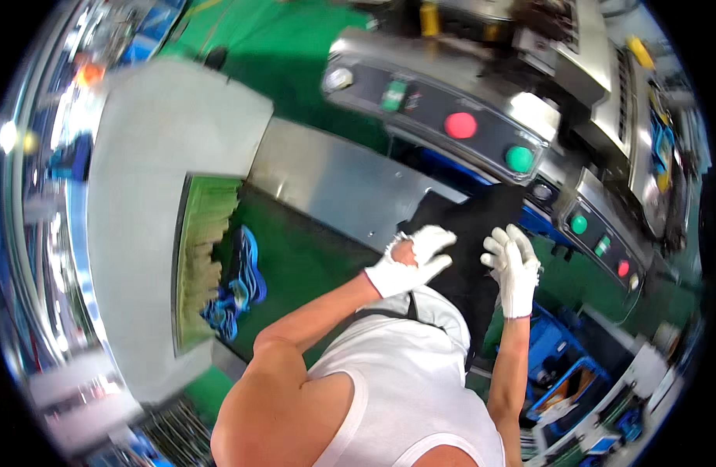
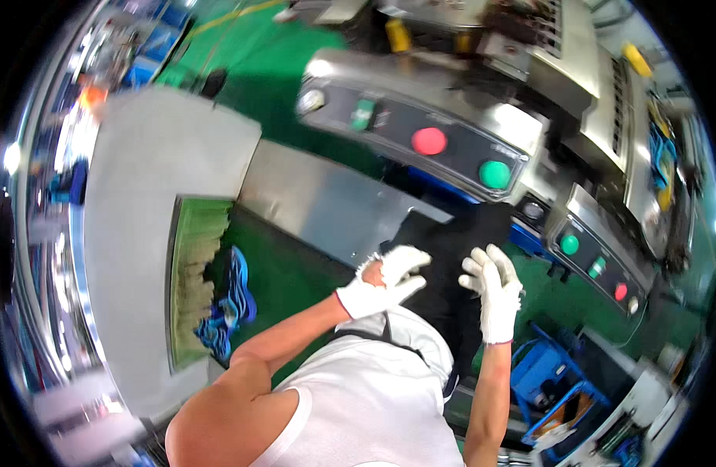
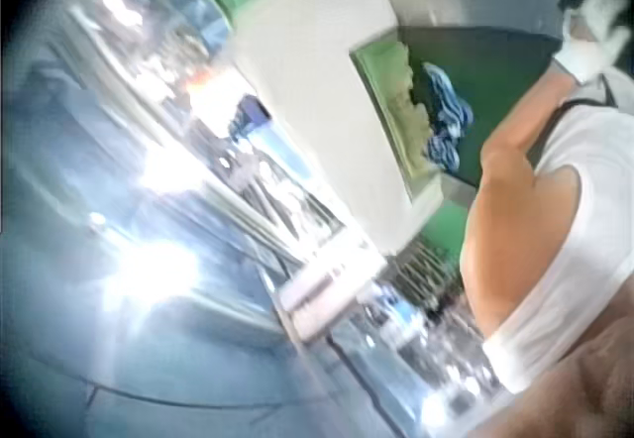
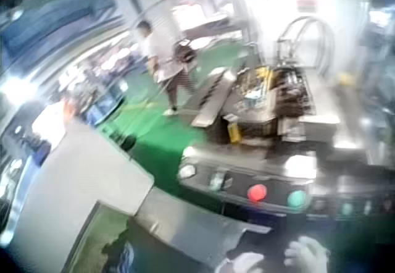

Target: The person repeatedly picks up blue and black sneakers from a nearby bin and places them into a machine fixture. They press a green button to activate the machine, which processes the shoe, then remove the shoe and place it on a conveyor belt. This cycle is repeated for multiple pairs of sneakers throughout the video.

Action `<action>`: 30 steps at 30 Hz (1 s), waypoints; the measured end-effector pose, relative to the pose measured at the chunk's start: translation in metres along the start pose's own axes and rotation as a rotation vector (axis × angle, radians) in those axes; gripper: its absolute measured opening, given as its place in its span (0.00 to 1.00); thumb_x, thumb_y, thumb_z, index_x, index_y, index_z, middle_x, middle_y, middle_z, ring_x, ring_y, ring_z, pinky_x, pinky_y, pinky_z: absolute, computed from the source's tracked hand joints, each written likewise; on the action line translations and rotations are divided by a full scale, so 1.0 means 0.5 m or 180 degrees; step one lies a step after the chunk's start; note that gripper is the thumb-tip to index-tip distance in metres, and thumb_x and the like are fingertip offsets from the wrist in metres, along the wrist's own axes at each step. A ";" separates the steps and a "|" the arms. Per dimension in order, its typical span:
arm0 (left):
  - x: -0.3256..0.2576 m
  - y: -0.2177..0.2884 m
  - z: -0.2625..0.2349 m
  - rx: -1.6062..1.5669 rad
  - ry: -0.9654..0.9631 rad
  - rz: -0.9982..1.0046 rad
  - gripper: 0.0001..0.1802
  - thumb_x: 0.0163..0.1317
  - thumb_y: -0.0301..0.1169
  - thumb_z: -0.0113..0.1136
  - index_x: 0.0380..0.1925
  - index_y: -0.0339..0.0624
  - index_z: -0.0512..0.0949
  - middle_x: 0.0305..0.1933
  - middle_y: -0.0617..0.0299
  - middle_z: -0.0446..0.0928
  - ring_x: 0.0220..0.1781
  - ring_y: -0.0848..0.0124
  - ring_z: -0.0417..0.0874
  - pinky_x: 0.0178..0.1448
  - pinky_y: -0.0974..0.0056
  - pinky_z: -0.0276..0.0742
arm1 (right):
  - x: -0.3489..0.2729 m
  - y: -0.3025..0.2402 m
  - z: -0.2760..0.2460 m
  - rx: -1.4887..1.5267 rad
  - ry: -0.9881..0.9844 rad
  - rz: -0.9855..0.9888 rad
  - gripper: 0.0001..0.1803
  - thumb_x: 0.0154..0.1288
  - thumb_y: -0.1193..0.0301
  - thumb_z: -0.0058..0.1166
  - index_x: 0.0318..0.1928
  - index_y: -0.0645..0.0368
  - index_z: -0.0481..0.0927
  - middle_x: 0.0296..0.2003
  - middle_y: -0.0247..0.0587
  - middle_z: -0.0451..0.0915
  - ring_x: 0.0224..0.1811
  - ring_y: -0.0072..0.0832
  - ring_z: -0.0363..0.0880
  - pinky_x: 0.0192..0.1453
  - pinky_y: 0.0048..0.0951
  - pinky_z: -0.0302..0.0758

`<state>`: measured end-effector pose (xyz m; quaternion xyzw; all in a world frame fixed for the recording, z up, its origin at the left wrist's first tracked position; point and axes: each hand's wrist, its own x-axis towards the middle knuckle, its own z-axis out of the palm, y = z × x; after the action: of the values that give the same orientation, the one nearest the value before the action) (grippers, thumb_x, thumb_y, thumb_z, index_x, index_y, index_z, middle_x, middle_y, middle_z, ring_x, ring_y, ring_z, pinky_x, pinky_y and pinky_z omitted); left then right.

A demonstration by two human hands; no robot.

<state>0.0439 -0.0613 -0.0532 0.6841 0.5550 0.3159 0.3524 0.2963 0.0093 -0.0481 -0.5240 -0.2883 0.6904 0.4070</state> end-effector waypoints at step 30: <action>-1.265 -0.503 -0.285 0.1681 0.3309 -0.6443 0.24 0.77 0.42 0.50 0.63 0.39 0.80 0.65 0.38 0.78 0.65 0.46 0.82 0.67 0.44 0.79 | 0.192 0.090 0.155 -0.2371 -0.0746 0.0550 0.29 0.74 0.66 0.63 0.68 0.72 0.73 0.47 0.46 0.83 0.40 0.33 0.87 0.42 0.36 0.88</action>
<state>-0.3248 -0.6294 -0.2100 -0.2304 0.9729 0.0075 0.0204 0.1991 0.0719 -0.1102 -0.5757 -0.5182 0.6254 0.0940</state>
